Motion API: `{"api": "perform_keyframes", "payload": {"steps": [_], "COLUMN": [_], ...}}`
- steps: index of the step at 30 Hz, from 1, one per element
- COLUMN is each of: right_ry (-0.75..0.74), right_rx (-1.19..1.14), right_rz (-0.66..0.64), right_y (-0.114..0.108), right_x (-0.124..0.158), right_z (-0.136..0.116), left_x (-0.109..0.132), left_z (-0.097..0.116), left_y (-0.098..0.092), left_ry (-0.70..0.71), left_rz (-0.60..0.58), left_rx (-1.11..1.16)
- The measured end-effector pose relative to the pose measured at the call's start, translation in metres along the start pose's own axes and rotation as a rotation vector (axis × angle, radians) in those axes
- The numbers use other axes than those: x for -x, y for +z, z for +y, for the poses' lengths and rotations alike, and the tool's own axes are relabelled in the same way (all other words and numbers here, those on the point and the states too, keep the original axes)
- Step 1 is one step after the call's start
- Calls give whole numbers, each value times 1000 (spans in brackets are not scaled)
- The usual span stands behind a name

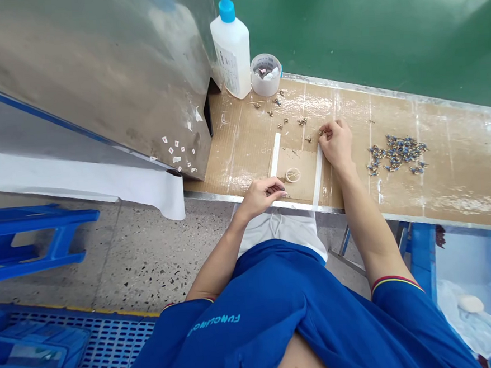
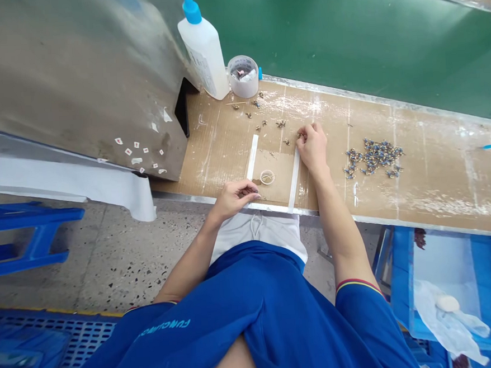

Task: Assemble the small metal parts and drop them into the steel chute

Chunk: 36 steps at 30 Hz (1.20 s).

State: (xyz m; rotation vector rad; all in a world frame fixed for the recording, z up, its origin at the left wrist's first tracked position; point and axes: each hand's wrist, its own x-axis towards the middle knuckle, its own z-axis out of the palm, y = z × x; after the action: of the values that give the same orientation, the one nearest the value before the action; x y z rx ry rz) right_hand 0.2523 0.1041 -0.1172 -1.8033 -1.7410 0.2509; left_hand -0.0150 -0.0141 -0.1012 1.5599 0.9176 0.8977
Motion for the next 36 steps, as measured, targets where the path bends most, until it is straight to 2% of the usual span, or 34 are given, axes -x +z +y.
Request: {"api": "perform_keyframes", "payload": {"steps": [6, 14, 22, 30, 33, 36], "right_ry": [-25, 5, 13, 40, 20, -35], "right_rx": [-21, -1, 111, 118, 24, -113], "right_rz": [-27, -166, -38, -59, -65, -118], "right_y": [-5, -14, 0, -5, -7, 2], "right_x": [-4, -16, -11, -7, -18, -43], "right_z": [5, 6, -4, -8, -13, -33], "left_x": [0, 0, 0, 1, 2, 2], "left_z": [-1, 2, 0, 1, 1, 2], "left_y": [0, 0, 1, 1, 1, 0], "left_ry": [-2, -45, -49, -31, -33, -49], "left_rz": [6, 10, 4, 15, 15, 18], "left_rx": [13, 16, 12, -1, -24, -39]}}
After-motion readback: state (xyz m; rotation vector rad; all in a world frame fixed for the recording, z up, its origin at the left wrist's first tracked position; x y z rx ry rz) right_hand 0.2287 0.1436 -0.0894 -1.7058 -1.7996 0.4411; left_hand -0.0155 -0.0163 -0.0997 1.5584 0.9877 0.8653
